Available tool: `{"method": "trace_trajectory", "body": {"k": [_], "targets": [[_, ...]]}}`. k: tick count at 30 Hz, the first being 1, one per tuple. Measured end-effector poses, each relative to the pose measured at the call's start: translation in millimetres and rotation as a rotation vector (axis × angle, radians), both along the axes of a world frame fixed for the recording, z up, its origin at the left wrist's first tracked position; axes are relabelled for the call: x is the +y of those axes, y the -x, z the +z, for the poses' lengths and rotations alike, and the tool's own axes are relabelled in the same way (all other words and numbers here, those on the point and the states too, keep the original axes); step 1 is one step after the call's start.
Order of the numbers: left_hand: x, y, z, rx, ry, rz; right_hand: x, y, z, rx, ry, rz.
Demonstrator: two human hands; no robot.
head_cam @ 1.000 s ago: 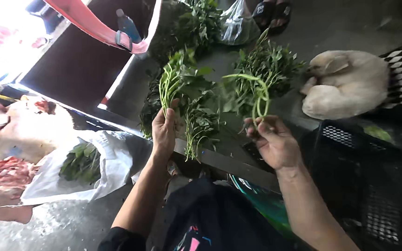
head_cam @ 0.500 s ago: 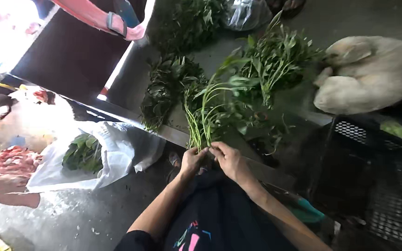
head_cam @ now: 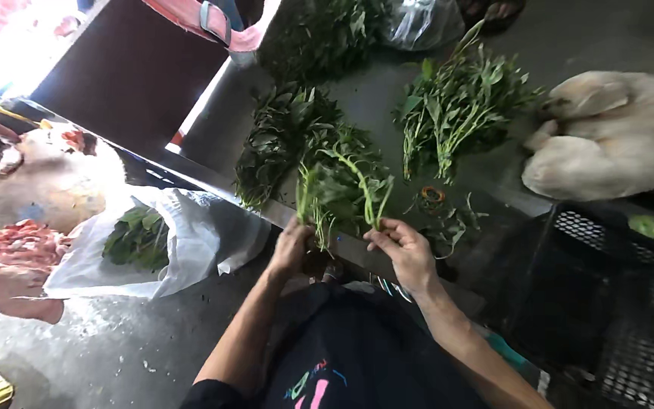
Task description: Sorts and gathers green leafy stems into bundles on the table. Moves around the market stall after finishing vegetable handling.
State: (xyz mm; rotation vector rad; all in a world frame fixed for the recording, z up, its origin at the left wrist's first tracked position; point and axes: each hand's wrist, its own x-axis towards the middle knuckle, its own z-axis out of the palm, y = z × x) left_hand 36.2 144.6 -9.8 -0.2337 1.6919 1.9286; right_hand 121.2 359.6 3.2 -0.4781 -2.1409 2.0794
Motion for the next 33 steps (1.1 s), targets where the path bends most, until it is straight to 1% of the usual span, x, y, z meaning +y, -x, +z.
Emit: {"method": "trace_trajectory", "body": {"k": [2,4,5,7,8,9,12,14,16,17,19,23,26,28,30,33], "targets": [[-28.2,18.5,12.0,0.236,0.096,-0.033,10.1,2.7,14.0,0.133,0.055,-0.053],[-44.5,33.0,31.0,0.449,0.192,-0.059,21.4,7.7,25.5,0.248,0.039,-0.032],[-46.3,37.3,38.5,0.537,0.207,-0.055,24.8,10.7,30.0,0.292,0.016,-0.009],[-40.2,41.9,37.6,0.606,0.172,-0.008,25.6,17.6,33.2,0.337,-0.021,0.034],[-34.8,42.5,29.0,0.572,0.147,0.024,22.8,21.0,30.4,0.327,-0.036,0.052],[-28.9,41.4,17.4,0.485,0.148,0.058,18.8,24.0,24.2,0.293,-0.057,0.073],[-9.5,34.4,-24.1,0.094,0.263,0.145,1.8,29.0,-10.1,0.065,-0.124,0.118],[4.0,23.6,-47.8,-0.054,0.361,0.074,-9.0,26.5,-33.9,-0.116,-0.097,0.123],[13.2,16.9,-61.7,-0.098,0.493,-0.042,-18.6,22.9,-48.3,-0.214,-0.028,0.113],[16.0,16.3,-66.3,-0.107,0.546,-0.069,-22.0,20.9,-51.4,-0.238,-0.003,0.103],[19.2,17.0,-70.8,-0.121,0.595,-0.074,-23.1,16.6,-53.2,-0.273,0.025,0.099],[19.7,29.0,-70.9,-0.165,0.607,-0.106,-13.8,18.0,-53.7,-0.353,0.070,0.148],[20.4,33.3,-65.9,-0.155,0.565,-0.126,-15.5,24.0,-52.3,-0.509,0.150,0.253],[23.7,33.7,-63.4,-0.162,0.499,-0.125,-23.6,28.6,-56.5,-0.566,0.154,0.327],[26.8,33.9,-57.4,-0.182,0.440,-0.120,-36.6,34.2,-60.9,-0.558,0.044,0.368],[24.4,38.6,-50.3,-0.212,0.395,-0.107,-54.1,43.6,-55.3,-0.583,-0.221,0.352]]}}
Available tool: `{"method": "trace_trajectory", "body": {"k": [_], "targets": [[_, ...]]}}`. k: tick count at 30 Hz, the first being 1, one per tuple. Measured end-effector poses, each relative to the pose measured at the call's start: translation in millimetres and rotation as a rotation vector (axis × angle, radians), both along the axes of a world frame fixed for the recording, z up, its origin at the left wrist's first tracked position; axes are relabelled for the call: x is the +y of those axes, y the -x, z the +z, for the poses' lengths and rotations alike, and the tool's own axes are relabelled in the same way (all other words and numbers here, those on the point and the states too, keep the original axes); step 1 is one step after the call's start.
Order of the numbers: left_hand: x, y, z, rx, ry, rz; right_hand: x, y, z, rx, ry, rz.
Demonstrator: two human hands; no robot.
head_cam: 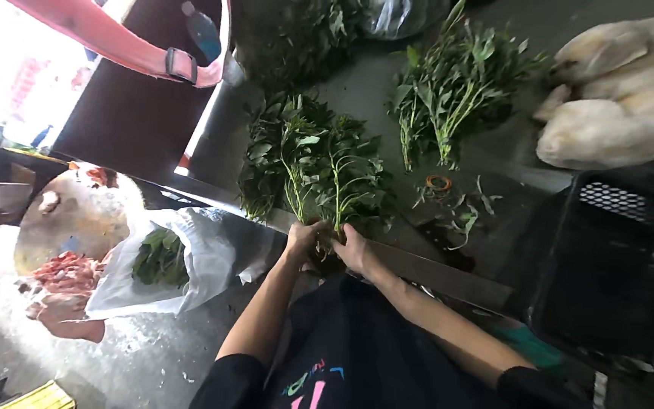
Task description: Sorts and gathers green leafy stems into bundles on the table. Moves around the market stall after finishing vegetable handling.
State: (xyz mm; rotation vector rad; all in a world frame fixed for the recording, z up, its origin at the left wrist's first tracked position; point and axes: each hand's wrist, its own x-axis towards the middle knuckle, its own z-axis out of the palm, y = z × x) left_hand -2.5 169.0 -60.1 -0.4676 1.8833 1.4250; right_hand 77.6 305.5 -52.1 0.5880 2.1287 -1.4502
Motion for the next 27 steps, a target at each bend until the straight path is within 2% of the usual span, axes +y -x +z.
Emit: {"method": "trace_trajectory", "body": {"k": [3,12,17,22,25,27], "targets": [[-7.2,4.7,5.0,0.013,-0.048,0.007,2.8,4.9,0.8,0.008,-0.103,0.022],[-17.0,9.2,7.0,-0.035,-0.147,0.073,29.3,8.3,-14.4,0.098,-0.047,-0.081],[-16.7,5.8,0.8,-0.052,-0.124,-0.068,30.8,3.3,-10.9,0.146,-0.090,-0.145],[-16.7,5.7,1.2,-0.073,-0.174,-0.046,29.6,-9.6,-14.3,0.456,-0.289,-0.197],[-17.0,5.5,-0.5,-0.081,-0.200,-0.042,28.1,-18.9,-8.1,0.554,-0.330,-0.067],[-15.7,4.6,-1.8,-0.087,-0.211,-0.042,23.0,-20.7,-0.5,0.403,-0.288,0.066]]}}
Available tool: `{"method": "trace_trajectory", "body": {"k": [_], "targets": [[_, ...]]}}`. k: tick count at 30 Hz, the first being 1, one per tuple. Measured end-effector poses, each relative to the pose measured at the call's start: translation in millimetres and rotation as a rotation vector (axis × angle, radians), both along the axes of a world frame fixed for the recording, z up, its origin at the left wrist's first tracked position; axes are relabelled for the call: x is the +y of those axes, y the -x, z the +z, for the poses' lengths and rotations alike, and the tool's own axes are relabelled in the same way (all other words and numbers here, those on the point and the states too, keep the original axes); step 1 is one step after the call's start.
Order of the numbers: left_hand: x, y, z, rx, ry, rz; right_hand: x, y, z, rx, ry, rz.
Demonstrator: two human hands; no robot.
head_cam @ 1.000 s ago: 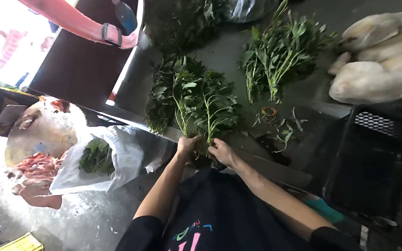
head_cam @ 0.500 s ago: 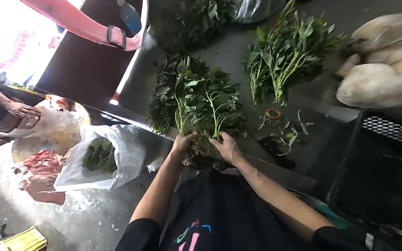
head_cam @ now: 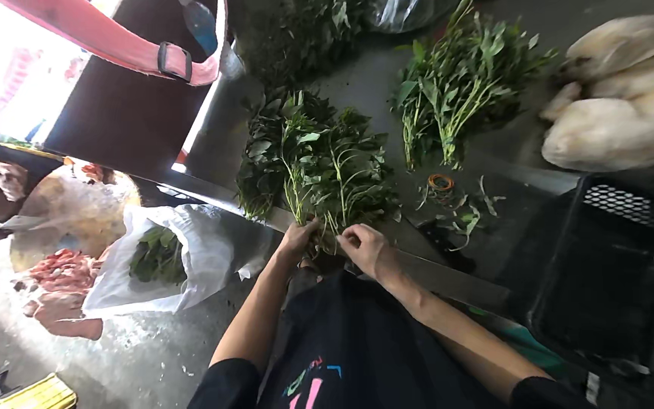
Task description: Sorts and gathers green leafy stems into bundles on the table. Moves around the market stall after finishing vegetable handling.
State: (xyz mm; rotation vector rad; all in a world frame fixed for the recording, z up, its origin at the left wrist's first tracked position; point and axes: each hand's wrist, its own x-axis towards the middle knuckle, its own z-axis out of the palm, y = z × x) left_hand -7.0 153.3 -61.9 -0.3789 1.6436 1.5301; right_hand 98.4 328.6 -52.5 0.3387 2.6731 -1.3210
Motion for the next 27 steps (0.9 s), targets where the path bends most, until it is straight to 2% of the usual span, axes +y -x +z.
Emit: {"method": "trace_trajectory", "body": {"k": [2,7,12,13,17,20,23,27], "targets": [[2.3,-0.7,-0.6,0.001,-0.012,0.003,-5.2,3.9,-1.9,-0.171,0.019,0.054],[0.6,-1.6,2.4,0.004,-0.015,-0.006,-2.0,12.3,-7.9,-0.259,0.167,0.010],[-2.2,-1.9,-2.8,0.002,-0.059,-0.005,-5.5,1.1,-5.7,0.021,0.101,-0.001],[-2.3,-2.5,-3.5,0.002,-0.069,-0.008,-8.1,0.6,-2.1,0.006,0.092,0.014],[2.1,-3.2,0.9,0.028,-0.093,-0.047,-11.5,12.6,9.4,-0.374,0.254,0.046],[5.9,-2.7,6.1,0.043,-0.018,-0.033,-12.3,15.8,11.6,-0.432,0.461,-0.023],[7.1,-2.5,-2.8,0.036,0.070,0.052,-3.1,11.1,32.4,-0.303,0.719,-0.091],[7.7,-5.4,-23.7,0.022,0.190,0.091,24.6,20.8,74.4,0.043,0.983,-0.038]]}}
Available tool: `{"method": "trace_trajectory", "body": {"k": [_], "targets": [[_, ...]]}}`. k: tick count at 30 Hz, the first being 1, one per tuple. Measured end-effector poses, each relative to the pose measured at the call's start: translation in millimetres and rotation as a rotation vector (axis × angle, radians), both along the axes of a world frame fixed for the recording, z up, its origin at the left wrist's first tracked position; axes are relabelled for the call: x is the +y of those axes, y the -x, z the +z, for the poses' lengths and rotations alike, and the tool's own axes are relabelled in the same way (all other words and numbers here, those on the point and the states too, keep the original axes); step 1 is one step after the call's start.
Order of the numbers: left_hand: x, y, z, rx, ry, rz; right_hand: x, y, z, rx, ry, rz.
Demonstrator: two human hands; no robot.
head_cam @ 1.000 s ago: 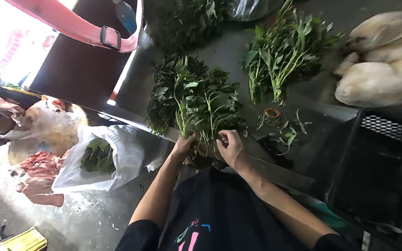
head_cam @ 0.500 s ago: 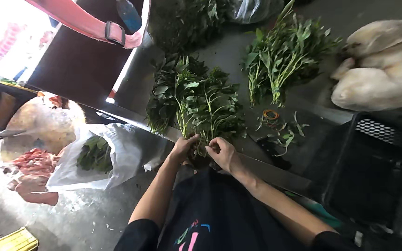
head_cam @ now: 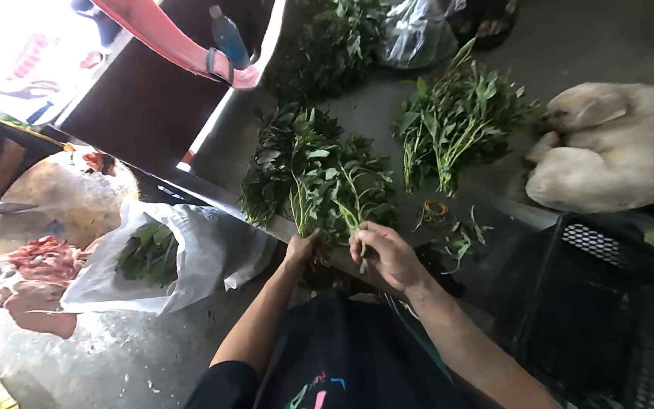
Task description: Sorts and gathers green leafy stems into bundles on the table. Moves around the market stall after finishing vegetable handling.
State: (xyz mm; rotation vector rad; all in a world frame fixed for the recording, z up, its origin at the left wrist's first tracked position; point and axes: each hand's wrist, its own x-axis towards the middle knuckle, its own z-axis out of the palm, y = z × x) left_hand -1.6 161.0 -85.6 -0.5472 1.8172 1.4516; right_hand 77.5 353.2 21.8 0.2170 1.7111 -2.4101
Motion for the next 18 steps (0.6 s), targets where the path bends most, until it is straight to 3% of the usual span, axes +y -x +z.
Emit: {"method": "trace_trajectory", "body": {"k": [4,6,8,11,13,15,18], "targets": [[5.0,-6.7,-1.9,0.024,-0.042,0.040,29.8,19.0,12.7,0.373,0.230,-0.078],[7.3,-7.0,7.4,0.057,-0.133,0.053,40.4,22.3,7.3,0.422,0.258,-0.033],[10.0,-5.8,19.7,0.076,-0.195,0.040,48.3,19.4,-4.9,0.267,0.070,0.047],[10.4,-9.8,35.7,0.127,-0.229,-0.068,40.3,11.1,-12.4,-0.227,-0.441,0.214],[11.4,-13.0,41.2,0.150,-0.234,-0.129,29.6,10.5,-8.8,-0.380,-0.653,0.255],[14.2,-16.5,39.7,0.150,-0.225,-0.162,27.4,4.5,10.0,-0.270,-0.692,0.180],[19.7,-17.2,27.9,0.146,-0.117,-0.205,27.1,-10.9,67.5,0.249,-0.628,-0.061]]}}
